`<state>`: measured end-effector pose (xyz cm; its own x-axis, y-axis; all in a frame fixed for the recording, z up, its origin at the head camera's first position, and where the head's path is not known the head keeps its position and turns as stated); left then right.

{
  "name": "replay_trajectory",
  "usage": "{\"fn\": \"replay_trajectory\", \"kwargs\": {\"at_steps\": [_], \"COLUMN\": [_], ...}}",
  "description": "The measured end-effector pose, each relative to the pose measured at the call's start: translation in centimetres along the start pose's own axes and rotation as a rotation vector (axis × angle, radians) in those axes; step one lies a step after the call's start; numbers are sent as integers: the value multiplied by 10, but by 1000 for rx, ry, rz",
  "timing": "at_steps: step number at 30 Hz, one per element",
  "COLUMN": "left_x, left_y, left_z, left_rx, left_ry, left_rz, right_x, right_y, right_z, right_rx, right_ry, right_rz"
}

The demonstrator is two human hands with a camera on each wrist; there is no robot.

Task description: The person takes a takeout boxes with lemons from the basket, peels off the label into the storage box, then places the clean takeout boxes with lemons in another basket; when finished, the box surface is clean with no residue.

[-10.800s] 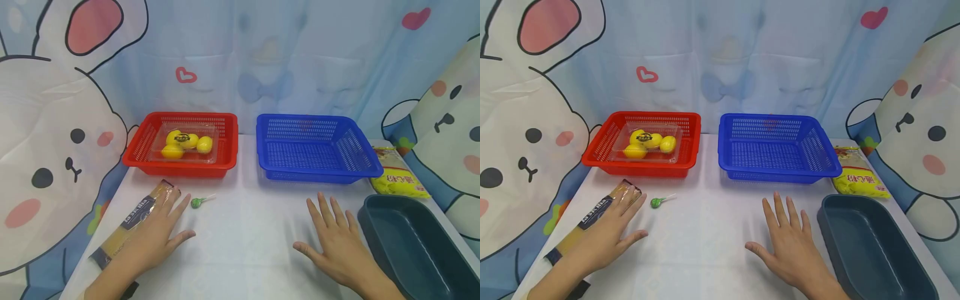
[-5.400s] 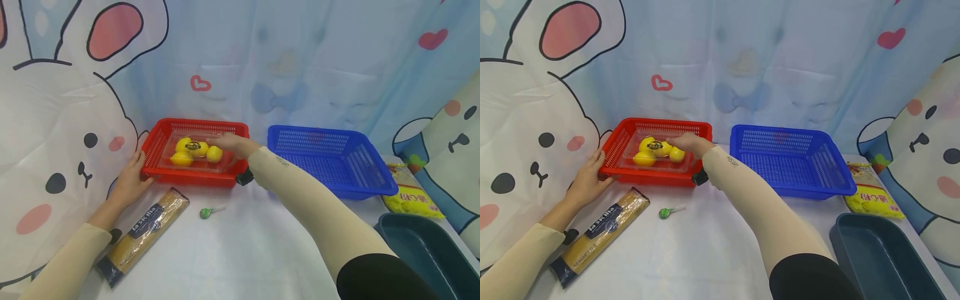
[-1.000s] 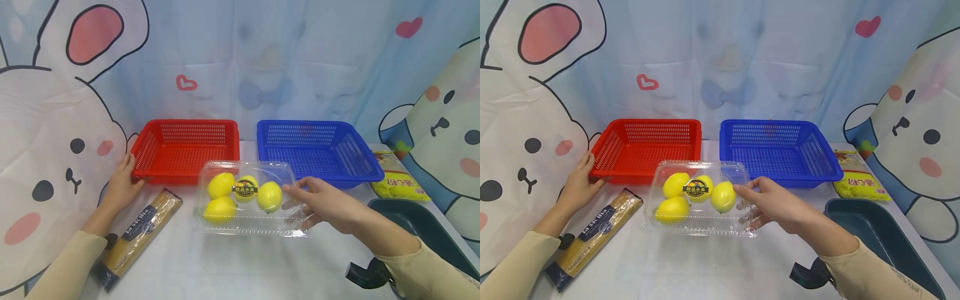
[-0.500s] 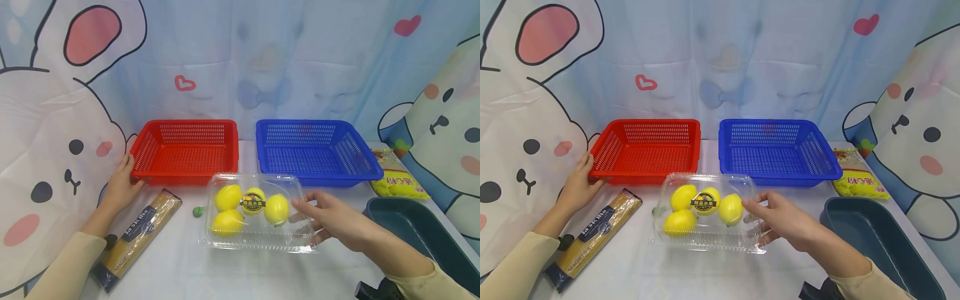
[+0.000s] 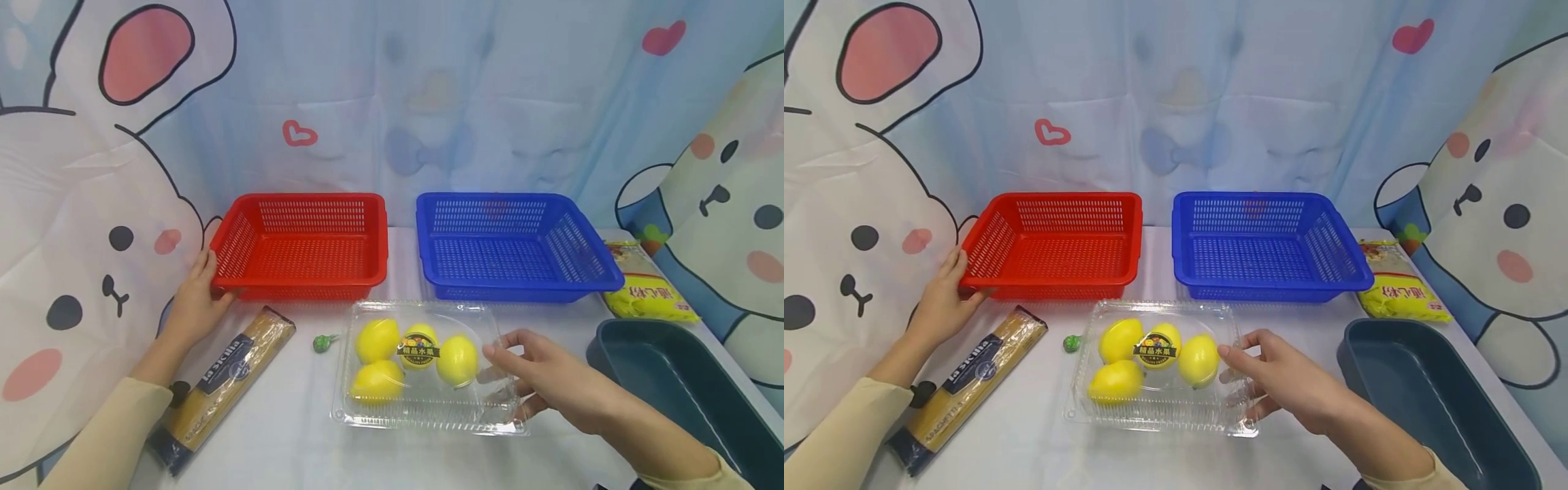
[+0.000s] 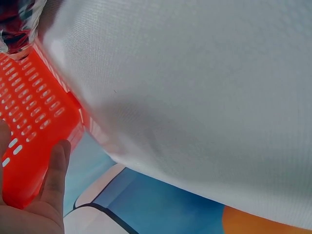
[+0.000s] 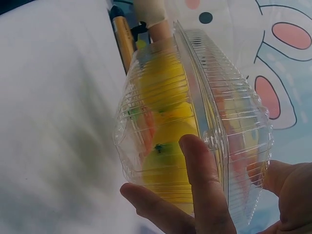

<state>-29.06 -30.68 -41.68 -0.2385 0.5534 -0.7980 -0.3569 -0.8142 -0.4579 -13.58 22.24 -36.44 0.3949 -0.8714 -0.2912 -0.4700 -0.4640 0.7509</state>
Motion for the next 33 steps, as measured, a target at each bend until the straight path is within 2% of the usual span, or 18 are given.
{"fn": "replay_trajectory", "kwargs": {"at_steps": [15, 33], "left_x": [-1, -4], "left_y": [-2, -4], "left_z": [1, 1], "left_rx": [4, -2], "left_ry": [10, 16], "left_rz": [-15, -3], "right_x": [8, 13], "right_y": [-22, -46], "right_z": [4, 17], "right_rx": [-28, 68], "right_ry": [39, -17], "right_rz": [47, 57]}}
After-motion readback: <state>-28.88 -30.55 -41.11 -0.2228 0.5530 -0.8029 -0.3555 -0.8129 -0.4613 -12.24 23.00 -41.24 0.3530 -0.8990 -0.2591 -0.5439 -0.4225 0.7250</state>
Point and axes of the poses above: each hand's wrist, its own z-axis towards the middle knuckle, its own x-axis out of the palm, y = z × x, the point moved 4 cm from there along z, towards the middle knuckle, and after that the axes turned 7 degrees about x, right-handed, at the moved point
